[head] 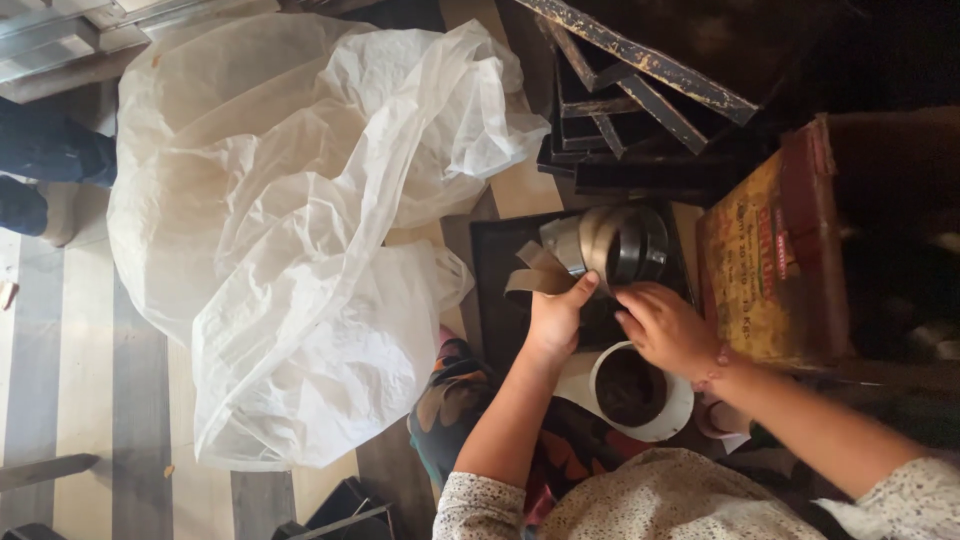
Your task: Sorting and stacking metal cake rings and baking trays on the floor.
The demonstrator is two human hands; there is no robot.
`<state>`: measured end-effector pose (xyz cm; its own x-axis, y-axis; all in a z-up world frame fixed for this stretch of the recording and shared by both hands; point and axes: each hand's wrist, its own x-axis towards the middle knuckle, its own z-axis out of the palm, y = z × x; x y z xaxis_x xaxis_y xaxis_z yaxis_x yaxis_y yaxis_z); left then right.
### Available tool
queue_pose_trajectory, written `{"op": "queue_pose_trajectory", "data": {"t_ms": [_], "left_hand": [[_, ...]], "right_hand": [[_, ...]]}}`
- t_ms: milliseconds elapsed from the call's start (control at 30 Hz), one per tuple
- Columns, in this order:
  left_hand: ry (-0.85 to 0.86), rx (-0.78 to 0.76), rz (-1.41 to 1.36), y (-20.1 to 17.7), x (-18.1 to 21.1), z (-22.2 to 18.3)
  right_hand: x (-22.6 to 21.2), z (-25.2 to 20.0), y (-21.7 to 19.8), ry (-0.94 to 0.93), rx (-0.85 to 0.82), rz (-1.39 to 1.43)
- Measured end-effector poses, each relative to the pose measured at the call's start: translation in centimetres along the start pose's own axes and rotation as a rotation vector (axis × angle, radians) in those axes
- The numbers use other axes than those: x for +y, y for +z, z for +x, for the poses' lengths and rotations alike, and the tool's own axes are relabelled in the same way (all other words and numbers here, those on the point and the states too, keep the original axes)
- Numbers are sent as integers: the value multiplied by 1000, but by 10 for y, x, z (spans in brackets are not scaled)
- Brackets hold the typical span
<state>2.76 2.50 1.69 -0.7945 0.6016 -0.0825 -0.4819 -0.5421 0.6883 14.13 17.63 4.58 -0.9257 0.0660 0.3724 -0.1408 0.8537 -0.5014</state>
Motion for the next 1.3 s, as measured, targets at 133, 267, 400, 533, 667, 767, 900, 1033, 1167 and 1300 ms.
{"op": "queue_pose_trajectory", "data": {"t_ms": [133,267,400,533,667,767,900,1033,1167,1300], "left_hand": [[22,41,123,-10,-1,2],[34,65,37,2,19,-3],[118,47,231,2,20,-5],[162,37,387,18,58,-17],[143,59,320,13,54,-10],[186,118,389,9,47,-6],[192,176,533,11,51,-3],[146,145,399,0,46,-1],[191,154,351,4,51,0],[268,219,540,1,44,0]], "right_hand": [[42,18,-27,-515,-145,-458],[20,34,-21,-577,-115,-338],[3,21,23,25,-355,-209],[1,29,3,-293,-145,-145],[9,59,-28,-764,-185,-441],[13,46,2,-707,-156,-421],[8,25,35,143,-455,-332],[1,65,-14,-705,-87,-271],[5,66,-7,-824,-115,-343],[9,37,32,-97,-339,-238]]}}
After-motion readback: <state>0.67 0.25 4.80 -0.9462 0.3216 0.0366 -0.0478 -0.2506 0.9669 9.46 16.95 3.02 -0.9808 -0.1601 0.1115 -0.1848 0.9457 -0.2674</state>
